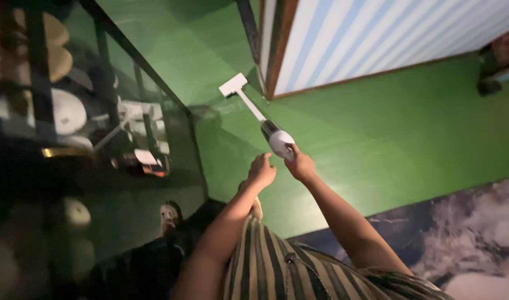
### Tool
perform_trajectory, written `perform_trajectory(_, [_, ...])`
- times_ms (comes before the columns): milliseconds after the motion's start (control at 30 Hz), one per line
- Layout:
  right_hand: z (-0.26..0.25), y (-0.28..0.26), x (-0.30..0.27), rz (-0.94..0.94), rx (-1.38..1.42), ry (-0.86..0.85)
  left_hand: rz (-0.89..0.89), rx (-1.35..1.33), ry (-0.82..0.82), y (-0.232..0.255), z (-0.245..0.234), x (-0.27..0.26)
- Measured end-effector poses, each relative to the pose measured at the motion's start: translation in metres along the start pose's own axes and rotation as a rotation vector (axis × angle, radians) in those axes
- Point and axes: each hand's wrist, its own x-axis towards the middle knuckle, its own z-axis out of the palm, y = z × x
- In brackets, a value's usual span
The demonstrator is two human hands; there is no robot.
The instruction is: The person uses a handheld cordless vacuum to clean a green floor in a room with display cabinets and a standing fan. They move the vacuum head back and forth across the floor, navigating around furniture and rugs.
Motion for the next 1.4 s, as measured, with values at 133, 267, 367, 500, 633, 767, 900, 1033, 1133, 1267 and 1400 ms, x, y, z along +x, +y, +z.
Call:
perform_trajectory(133, [-0.021,0.054,-0.127,0.09,-0.019,-0.027,0.016,-0.001,-0.08,0.031,0.052,-0.073])
perform_trajectory(267, [-0.051,0.098,-0.267,0.07,-0.035,-0.004,0.003,0.015,-0.193,0.059,0.112,-0.147])
perform_trajectory(367, [-0.076,0.112,-0.357,0.219,-0.027,-0.051,0.002,0.049,-0.308,0.078,0.148,-0.196])
perform_trajectory(500, [-0.098,0.112,-0.436,0.261,-0.003,0.01,0.014,0.098,-0.37,0.101,0.173,-0.24])
perform_trajectory(633, [-0.079,0.099,-0.455,0.289,0.035,0.032,0.048,0.074,-0.382,0.102,0.172,-0.26])
perform_trajectory(767, [-0.044,0.092,-0.417,0.344,0.087,0.035,0.002,0.08,-0.37,0.084,0.152,-0.251])
perform_trajectory(900, [-0.016,0.089,-0.339,0.215,0.086,0.134,0.004,0.08,-0.308,0.053,0.135,-0.238])
perform_trajectory(1033, [0.006,0.091,-0.263,0.098,0.123,0.222,-0.013,0.082,-0.237,0.021,0.132,-0.224])
perform_trajectory(1133, [0.017,0.103,-0.231,0.203,0.103,0.187,-0.027,0.069,-0.205,0.003,0.142,-0.226])
perform_trajectory(1267, [0.02,0.13,-0.243,0.22,0.109,0.171,0.006,0.062,-0.194,-0.003,0.156,-0.248])
perform_trajectory(1400, [0.004,0.165,-0.31,0.212,0.12,0.182,0.01,0.092,-0.205,0.016,0.178,-0.284])
